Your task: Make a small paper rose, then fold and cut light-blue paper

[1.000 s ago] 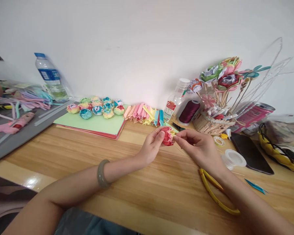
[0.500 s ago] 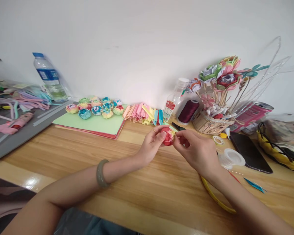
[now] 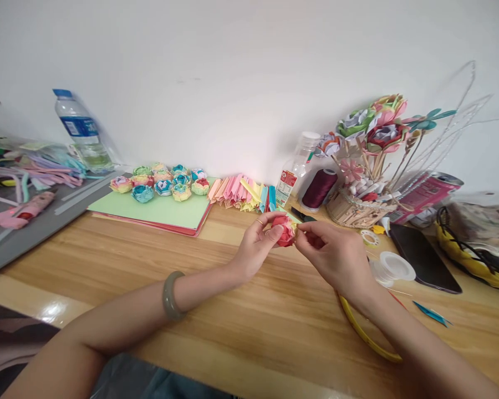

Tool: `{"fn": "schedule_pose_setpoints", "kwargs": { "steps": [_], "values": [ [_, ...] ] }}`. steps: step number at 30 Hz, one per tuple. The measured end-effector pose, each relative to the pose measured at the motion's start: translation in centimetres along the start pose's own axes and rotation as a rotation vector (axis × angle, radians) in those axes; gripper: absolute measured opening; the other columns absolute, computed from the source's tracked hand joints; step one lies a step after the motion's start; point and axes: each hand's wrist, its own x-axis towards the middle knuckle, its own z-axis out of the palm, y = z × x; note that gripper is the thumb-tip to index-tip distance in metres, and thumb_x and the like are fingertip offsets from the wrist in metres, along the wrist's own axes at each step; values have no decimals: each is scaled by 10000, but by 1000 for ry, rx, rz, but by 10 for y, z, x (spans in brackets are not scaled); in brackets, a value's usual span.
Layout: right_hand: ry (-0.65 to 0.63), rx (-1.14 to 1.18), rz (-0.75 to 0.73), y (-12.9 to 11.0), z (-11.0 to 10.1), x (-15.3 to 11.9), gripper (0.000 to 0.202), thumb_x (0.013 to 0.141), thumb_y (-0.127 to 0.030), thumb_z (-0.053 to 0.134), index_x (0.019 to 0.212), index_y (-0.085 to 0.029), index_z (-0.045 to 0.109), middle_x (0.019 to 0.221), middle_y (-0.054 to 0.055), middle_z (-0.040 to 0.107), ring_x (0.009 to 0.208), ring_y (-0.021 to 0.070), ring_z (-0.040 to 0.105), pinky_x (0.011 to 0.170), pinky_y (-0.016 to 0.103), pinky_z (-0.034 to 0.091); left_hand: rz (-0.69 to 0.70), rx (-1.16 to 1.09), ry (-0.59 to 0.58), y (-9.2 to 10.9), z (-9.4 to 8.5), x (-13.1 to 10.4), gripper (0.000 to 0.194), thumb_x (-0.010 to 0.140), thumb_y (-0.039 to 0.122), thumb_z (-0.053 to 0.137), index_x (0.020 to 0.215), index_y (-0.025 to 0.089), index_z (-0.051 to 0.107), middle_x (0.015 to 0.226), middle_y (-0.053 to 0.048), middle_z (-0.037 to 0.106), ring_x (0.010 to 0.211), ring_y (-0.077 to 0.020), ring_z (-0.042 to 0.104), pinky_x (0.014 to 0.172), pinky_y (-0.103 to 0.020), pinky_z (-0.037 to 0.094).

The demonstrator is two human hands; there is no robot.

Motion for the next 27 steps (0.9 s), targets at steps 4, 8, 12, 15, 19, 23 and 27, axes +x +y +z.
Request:
{"fn": "schedule_pose_setpoints", "kwargs": {
  "steps": [4, 8, 12, 15, 19, 23, 27],
  "values": [
    [-182, 273, 201, 0, -9, 6, 276, 785, -309, 475, 732, -146, 692, 520, -11, 546, 460, 90, 446, 456, 214, 344, 12, -1, 18, 0, -1, 0, 399, 688, 438, 698, 1001, 208, 608, 982, -16, 588, 852, -122, 558, 775, -269, 490],
    [-307, 447, 366, 2, -14, 12, 358, 771, -441, 501, 643, -149, 664, 460, -29, 447, 404, 68, 321, 385, 222, 233, 11, 3, 21, 0, -1, 0, 394, 687, 437, 699, 998, 212, 612, 984, -17, 587, 864, -127, 557, 766, -261, 490],
    [-334, 468, 402, 5, -13, 14, 336, 731, -440, 543, 709, -143, 700, 486, -17, 495, 424, 72, 345, 406, 225, 245, 8, 1, 20, 1, 0, 0, 402, 674, 441, 709, 988, 209, 610, 979, -20, 591, 856, -127, 557, 763, -262, 489],
    [-317, 431, 394, 6, -10, 14, 291, 720, -388, 549, 697, -148, 710, 529, 1, 544, 479, 89, 410, 461, 229, 308, 16, 25, 13, 1, -1, 0, 401, 678, 423, 713, 997, 203, 609, 980, -25, 594, 864, -124, 553, 784, -258, 476],
    [-303, 461, 403, 6, -9, 13, 288, 712, -407, 570, 714, -156, 709, 519, -5, 539, 473, 89, 402, 452, 231, 299, 24, 59, 13, 0, -1, 1, 389, 690, 405, 707, 1009, 207, 604, 988, -28, 598, 867, -129, 557, 791, -267, 471],
    [-352, 525, 466, 4, -11, 14, 411, 735, -512, 542, 523, -163, 583, 444, -26, 434, 408, 61, 293, 394, 233, 203, 26, 52, 14, 0, -1, 1, 382, 685, 408, 709, 993, 206, 606, 961, -22, 595, 820, -114, 552, 769, -264, 477],
    [-396, 534, 476, 6, -12, 14, 433, 724, -541, 543, 510, -164, 537, 443, -36, 396, 408, 52, 259, 384, 231, 160, 20, 51, 10, 1, -1, 0, 385, 682, 406, 713, 993, 205, 609, 950, -17, 594, 798, -102, 546, 746, -246, 478]
  ]
}}
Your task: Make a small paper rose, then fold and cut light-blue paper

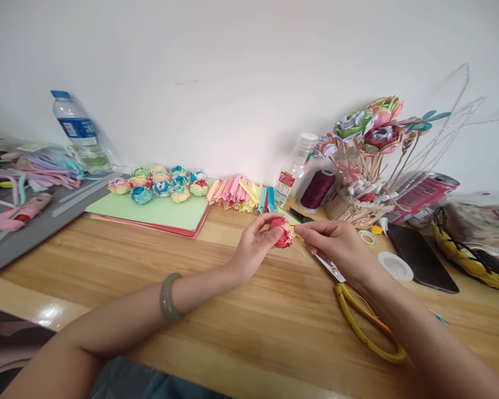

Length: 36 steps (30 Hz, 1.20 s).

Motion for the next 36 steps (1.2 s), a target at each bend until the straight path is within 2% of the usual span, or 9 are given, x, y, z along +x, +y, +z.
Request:
{"fn": "schedule_pose_setpoints", "kwargs": {
  "steps": [3, 8, 18, 21, 25, 29, 32, 36],
  "values": [
    [6, -33, 14, 3, 0, 2, 422, 714, -536, 546, 542, -152, 579, 449, -38, 392, 409, 47, 238, 382, 231, 136, -17, 6, 12, 0, 0, 0, 389, 674, 408, 717, 986, 201, 612, 949, -19, 594, 801, -108, 552, 743, -252, 484],
    [28, 11, 62, 4, 2, 4, 403, 669, -516, 592, 734, -129, 687, 453, -42, 439, 394, 45, 254, 378, 226, 132, -31, 14, 20, -2, -1, 0, 397, 679, 406, 715, 994, 190, 606, 946, -24, 594, 798, -108, 563, 731, -249, 490],
    [11, 229, 154, 3, 1, 4, 356, 505, -432, 772, 653, -124, 671, 438, -34, 493, 395, 40, 307, 390, 214, 176, -30, 61, 11, -2, 1, 0, 426, 668, 434, 716, 989, 177, 604, 936, -30, 592, 778, -106, 555, 686, -224, 480],
    [-22, 275, 125, 4, -1, 6, 350, 518, -435, 773, 651, -127, 671, 475, -19, 524, 416, 46, 331, 400, 219, 201, -17, 78, 19, -2, 0, 0, 410, 682, 421, 709, 995, 180, 601, 942, -35, 595, 786, -109, 560, 699, -231, 482],
    [-82, 284, 64, 3, -3, 7, 326, 608, -450, 727, 582, -135, 648, 516, -7, 538, 443, 52, 364, 424, 230, 245, 2, 78, 54, -2, -2, 1, 379, 698, 408, 699, 992, 192, 599, 970, -34, 602, 804, -112, 568, 733, -249, 482],
    [-107, 287, 52, 4, -5, 8, 337, 661, -455, 677, 559, -137, 627, 517, -3, 533, 435, 53, 364, 413, 232, 238, 0, 56, 58, -3, -2, 1, 392, 680, 417, 710, 984, 193, 603, 966, -32, 605, 790, -112, 572, 736, -260, 482],
    [-107, 277, 59, 5, -7, 8, 329, 685, -451, 633, 606, -132, 650, 501, -4, 514, 427, 58, 365, 395, 230, 223, -5, 40, 62, -2, -1, 1, 395, 673, 419, 715, 979, 192, 610, 960, -30, 603, 788, -110, 570, 736, -258, 480],
    [-71, 212, 66, 6, -6, 9, 336, 634, -438, 649, 719, -116, 694, 475, -9, 510, 401, 63, 353, 384, 229, 225, -15, 38, 65, 0, 0, 0, 398, 669, 419, 719, 977, 189, 612, 956, -29, 601, 790, -108, 563, 727, -249, 479]
  ]
}}
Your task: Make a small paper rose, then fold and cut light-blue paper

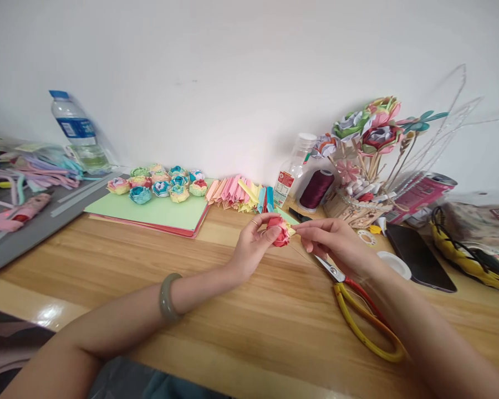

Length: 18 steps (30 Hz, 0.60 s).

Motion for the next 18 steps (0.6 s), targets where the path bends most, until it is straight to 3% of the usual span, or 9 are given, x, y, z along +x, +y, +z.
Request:
{"fn": "schedule_pose_setpoints", "kwargs": {
  "steps": [3, 10, 13, 18],
  "values": [
    [75, -101, -24, 2, 5, -2, 347, 641, -434, 633, 758, -115, 704, 477, -6, 523, 389, 67, 351, 384, 229, 241, 0, -1, -7, 0, 0, -1, 394, 675, 409, 718, 983, 188, 610, 968, -32, 601, 811, -111, 561, 733, -246, 481],
    [366, -430, -262, 8, 26, -12, 232, 708, -348, 578, 753, -163, 710, 554, 11, 550, 529, 115, 439, 527, 255, 330, 4, 10, -27, -3, -2, -1, 361, 707, 391, 694, 995, 195, 599, 991, -39, 609, 862, -130, 577, 767, -266, 484],
    [313, -421, -255, 7, 26, -14, 280, 748, -378, 542, 789, -156, 708, 533, 0, 524, 484, 102, 408, 483, 246, 319, 14, 16, -18, -3, -2, 0, 366, 707, 396, 692, 997, 194, 595, 990, -40, 613, 851, -129, 581, 776, -269, 484],
    [163, -168, -133, 4, 22, -13, 386, 802, -459, 482, 797, -134, 690, 523, -10, 523, 407, 75, 381, 396, 221, 295, 22, 16, 2, -3, -2, 0, 377, 705, 412, 690, 996, 194, 591, 984, -37, 614, 835, -122, 583, 759, -254, 480]
  ]
}}
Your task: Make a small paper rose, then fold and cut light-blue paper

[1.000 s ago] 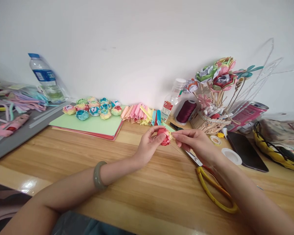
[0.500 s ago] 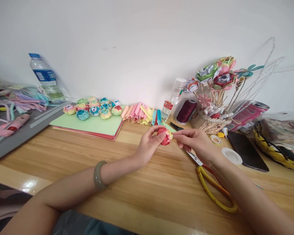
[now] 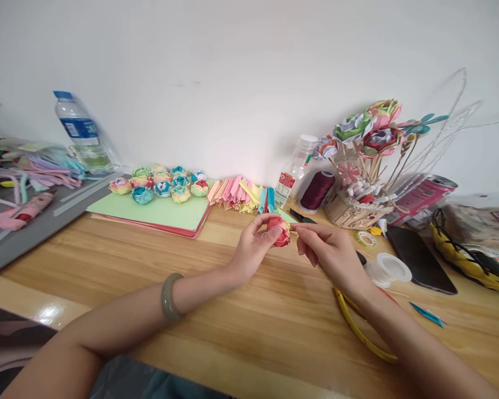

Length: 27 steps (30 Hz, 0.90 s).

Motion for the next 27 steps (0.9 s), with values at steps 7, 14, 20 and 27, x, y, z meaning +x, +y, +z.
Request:
{"fn": "schedule_pose_setpoints", "kwargs": {
  "steps": [7, 14, 20, 27],
  "values": [
    [9, 101, 61, 1, 0, 3, 385, 710, -497, 627, 797, -129, 697, 476, -26, 516, 370, 54, 348, 365, 215, 255, 7, -1, -11, 2, 1, 0, 376, 699, 407, 697, 988, 193, 589, 969, -33, 606, 807, -117, 588, 741, -254, 483],
    [-72, 250, 149, 3, -9, 13, 371, 541, -469, 766, 681, -138, 674, 447, -36, 499, 375, 46, 348, 351, 205, 241, 6, -10, -31, 1, 0, 0, 391, 684, 407, 710, 988, 190, 593, 975, -38, 604, 795, -111, 580, 727, -247, 485],
    [-240, 165, 132, -2, -19, 15, 388, 596, -490, 732, 734, -130, 681, 507, -9, 584, 357, 52, 414, 361, 206, 296, -26, -28, -47, 2, 1, 0, 399, 663, 412, 725, 975, 190, 613, 963, -31, 605, 767, -104, 565, 685, -232, 473],
    [-249, 63, 60, 1, -22, 14, 501, 678, -569, 629, 855, -105, 690, 493, -5, 589, 324, 54, 411, 348, 208, 294, -26, -47, -64, 3, 1, -1, 381, 681, 398, 717, 982, 193, 605, 937, -19, 601, 762, -95, 563, 679, -225, 473]
  ]
}}
